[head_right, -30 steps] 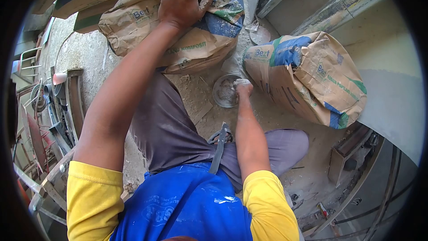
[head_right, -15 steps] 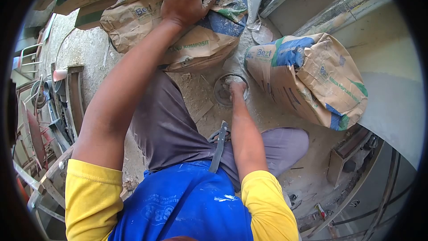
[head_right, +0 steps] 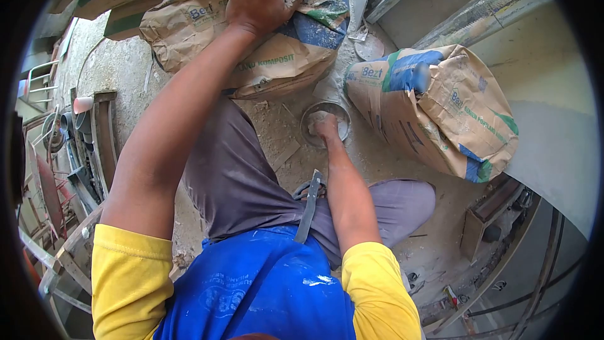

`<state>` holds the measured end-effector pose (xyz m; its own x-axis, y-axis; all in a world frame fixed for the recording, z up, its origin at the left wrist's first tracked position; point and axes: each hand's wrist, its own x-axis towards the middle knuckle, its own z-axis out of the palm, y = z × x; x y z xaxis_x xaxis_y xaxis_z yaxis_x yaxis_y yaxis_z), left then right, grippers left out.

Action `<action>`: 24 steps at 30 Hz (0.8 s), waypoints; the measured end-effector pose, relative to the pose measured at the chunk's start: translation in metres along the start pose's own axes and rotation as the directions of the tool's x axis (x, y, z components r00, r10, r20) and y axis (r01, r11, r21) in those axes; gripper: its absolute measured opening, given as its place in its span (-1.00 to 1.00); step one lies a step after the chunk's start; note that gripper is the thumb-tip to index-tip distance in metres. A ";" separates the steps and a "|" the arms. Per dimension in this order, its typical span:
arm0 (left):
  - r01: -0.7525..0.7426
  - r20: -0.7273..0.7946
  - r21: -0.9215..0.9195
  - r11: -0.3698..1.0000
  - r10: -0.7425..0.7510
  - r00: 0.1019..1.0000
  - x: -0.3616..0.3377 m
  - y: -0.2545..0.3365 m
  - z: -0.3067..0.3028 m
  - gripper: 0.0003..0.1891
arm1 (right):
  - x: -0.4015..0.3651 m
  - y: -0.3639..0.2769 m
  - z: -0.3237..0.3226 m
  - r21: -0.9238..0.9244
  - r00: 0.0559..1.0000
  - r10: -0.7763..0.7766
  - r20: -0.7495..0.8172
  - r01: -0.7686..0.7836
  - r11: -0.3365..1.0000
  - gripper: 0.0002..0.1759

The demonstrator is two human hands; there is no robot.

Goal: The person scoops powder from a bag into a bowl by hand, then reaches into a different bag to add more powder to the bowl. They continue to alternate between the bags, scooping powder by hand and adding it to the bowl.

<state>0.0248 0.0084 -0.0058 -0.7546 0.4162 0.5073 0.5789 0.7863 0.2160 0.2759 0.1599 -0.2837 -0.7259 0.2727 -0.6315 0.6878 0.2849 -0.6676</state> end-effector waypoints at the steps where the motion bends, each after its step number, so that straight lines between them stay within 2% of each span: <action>1: -0.003 -0.016 -0.011 1.000 0.003 1.000 0.000 0.000 0.000 -0.60 | 0.006 0.011 0.003 -0.001 1.000 0.001 -0.001 -0.001 1.000 -0.69; 3: -0.005 -0.032 -0.023 1.000 0.005 0.999 0.000 0.000 0.000 -0.60 | 0.014 0.021 0.009 -0.275 0.995 -0.091 0.031 0.096 0.957 -0.70; 4: -0.015 -0.042 -0.004 1.000 0.015 0.999 0.000 0.000 0.001 -0.60 | 0.014 0.022 0.011 -0.274 0.995 -0.091 0.031 0.096 0.957 -0.70; 6: -0.024 -0.052 0.014 1.000 0.024 0.998 0.000 0.000 0.001 -0.60 | 0.010 0.018 0.012 -0.578 0.986 -0.123 0.109 0.163 0.799 -0.71; 7: -0.015 -0.039 0.006 1.000 0.016 0.999 0.000 0.000 0.002 -0.60 | 0.007 0.011 0.009 -0.578 0.986 -0.124 0.108 0.164 0.800 -0.71; 9: -0.006 -0.025 -0.002 1.000 0.006 1.000 0.000 0.000 0.002 -0.60 | 0.005 0.006 0.003 -0.711 0.936 -0.046 0.348 0.296 0.638 -0.72; 13: -0.015 -0.026 -0.017 1.000 0.015 1.000 0.000 0.000 0.001 -0.61 | 0.006 0.017 -0.009 -0.721 0.884 -0.059 0.463 0.415 0.555 -0.72; 15: -0.021 -0.026 -0.016 1.000 0.021 0.999 0.000 0.000 0.000 -0.61 | 0.008 0.021 -0.016 -0.713 0.806 -0.091 0.585 0.564 0.417 -0.76; 19: -0.012 -0.016 0.007 1.000 0.012 1.000 0.000 0.001 0.001 -0.61 | 0.014 0.014 -0.037 -0.753 0.867 -0.033 0.498 0.450 0.480 -0.79; 22: -0.004 -0.024 0.001 1.000 0.004 1.000 0.000 0.001 0.001 -0.60 | 0.013 0.008 -0.051 -0.827 0.913 -0.055 0.405 0.391 0.403 -0.78; 24: -0.005 -0.026 0.001 1.000 0.005 1.000 0.000 0.001 0.002 -0.60 | 0.010 0.004 -0.057 -0.804 0.975 -0.105 0.195 0.221 0.552 -0.78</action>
<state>0.0251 0.0097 -0.0071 -0.7438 0.4080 0.5294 0.5820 0.7848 0.2129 0.2711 0.2160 -0.2701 -0.7807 0.0565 -0.6224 0.2209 0.9565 -0.1903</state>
